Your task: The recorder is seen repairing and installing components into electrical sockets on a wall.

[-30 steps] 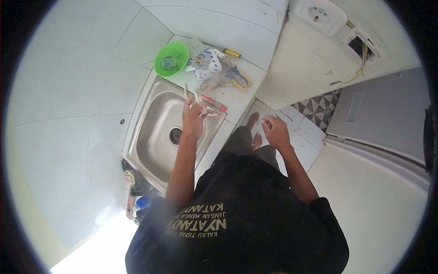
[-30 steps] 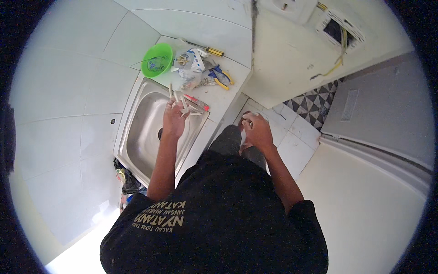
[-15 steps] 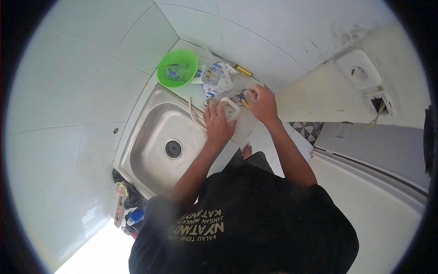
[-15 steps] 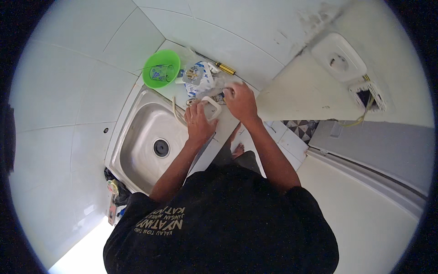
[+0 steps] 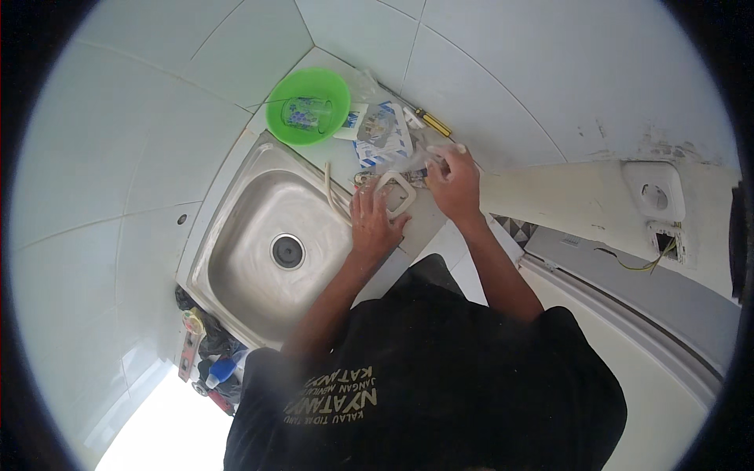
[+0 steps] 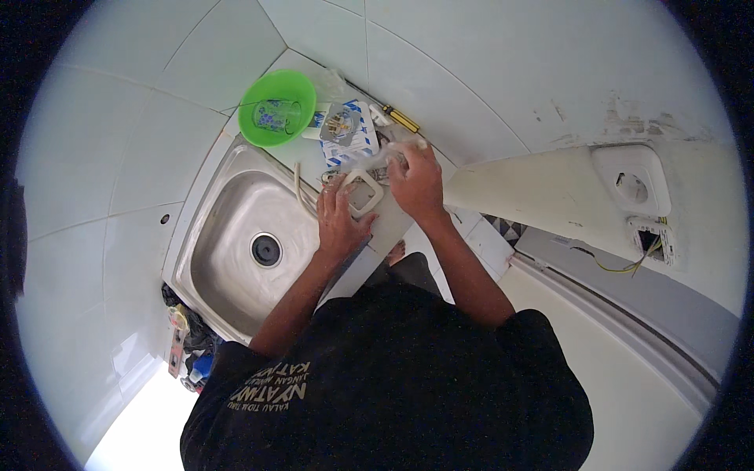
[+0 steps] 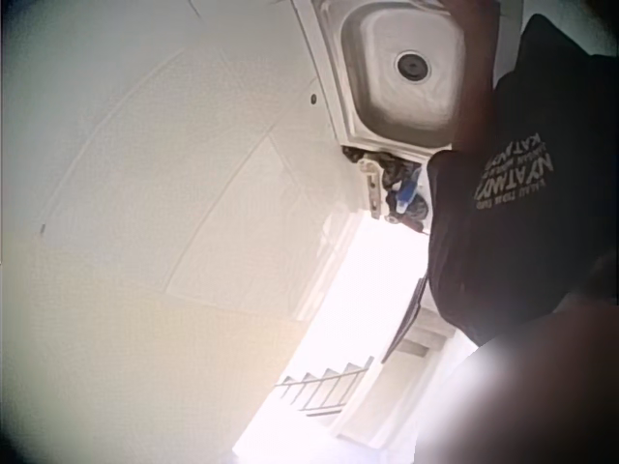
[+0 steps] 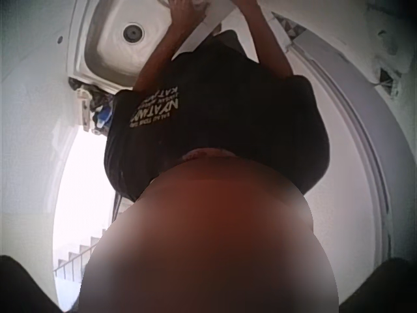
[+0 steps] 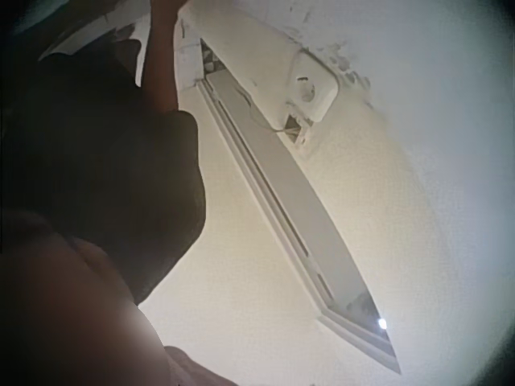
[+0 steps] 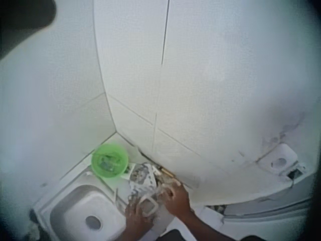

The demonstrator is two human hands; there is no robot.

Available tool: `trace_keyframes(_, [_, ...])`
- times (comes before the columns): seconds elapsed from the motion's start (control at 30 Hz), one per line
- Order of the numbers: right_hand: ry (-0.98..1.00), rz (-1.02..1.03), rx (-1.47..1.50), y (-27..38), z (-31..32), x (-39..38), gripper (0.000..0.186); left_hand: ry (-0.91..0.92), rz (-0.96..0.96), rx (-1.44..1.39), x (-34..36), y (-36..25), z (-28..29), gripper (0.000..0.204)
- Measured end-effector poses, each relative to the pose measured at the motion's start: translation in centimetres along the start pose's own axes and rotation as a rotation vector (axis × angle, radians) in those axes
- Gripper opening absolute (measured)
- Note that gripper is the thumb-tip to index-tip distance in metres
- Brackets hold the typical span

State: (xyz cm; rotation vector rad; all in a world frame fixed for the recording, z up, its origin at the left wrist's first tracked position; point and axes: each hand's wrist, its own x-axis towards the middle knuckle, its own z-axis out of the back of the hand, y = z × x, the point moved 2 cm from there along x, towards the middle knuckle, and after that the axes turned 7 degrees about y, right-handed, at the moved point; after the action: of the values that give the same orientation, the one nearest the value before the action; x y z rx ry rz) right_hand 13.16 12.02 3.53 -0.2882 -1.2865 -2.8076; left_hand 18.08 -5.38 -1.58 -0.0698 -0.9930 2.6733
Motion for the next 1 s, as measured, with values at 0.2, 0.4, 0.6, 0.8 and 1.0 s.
trace_keyframes(0.2, [-0.001,-0.152,0.041,0.7,4.0,-4.8,0.02,-0.138,-0.09,-0.112,-1.1,-0.5,0.3,0.075])
trace_keyframes(0.4, [0.403,-0.208,0.001,-4.1,1.9,-13.9,0.027,-0.119,-0.203,-0.036,-6.3,-0.3,0.4,0.053])
trace_keyframes(0.6, [0.703,-0.438,-0.059,-4.9,3.9,-21.5,0.03,0.088,-0.326,-0.015,-10.5,-0.4,-1.5,0.049])
trace_keyframes(0.8, [0.434,-0.476,-0.064,-8.0,3.2,-27.0,0.034,0.127,-0.452,0.099,-11.5,-0.9,-2.8,0.053])
trace_keyframes(1.0, [0.22,-0.751,-0.024,-13.5,3.0,-32.7,0.032,0.181,-0.498,0.098,-11.7,-0.6,-2.7,0.055])
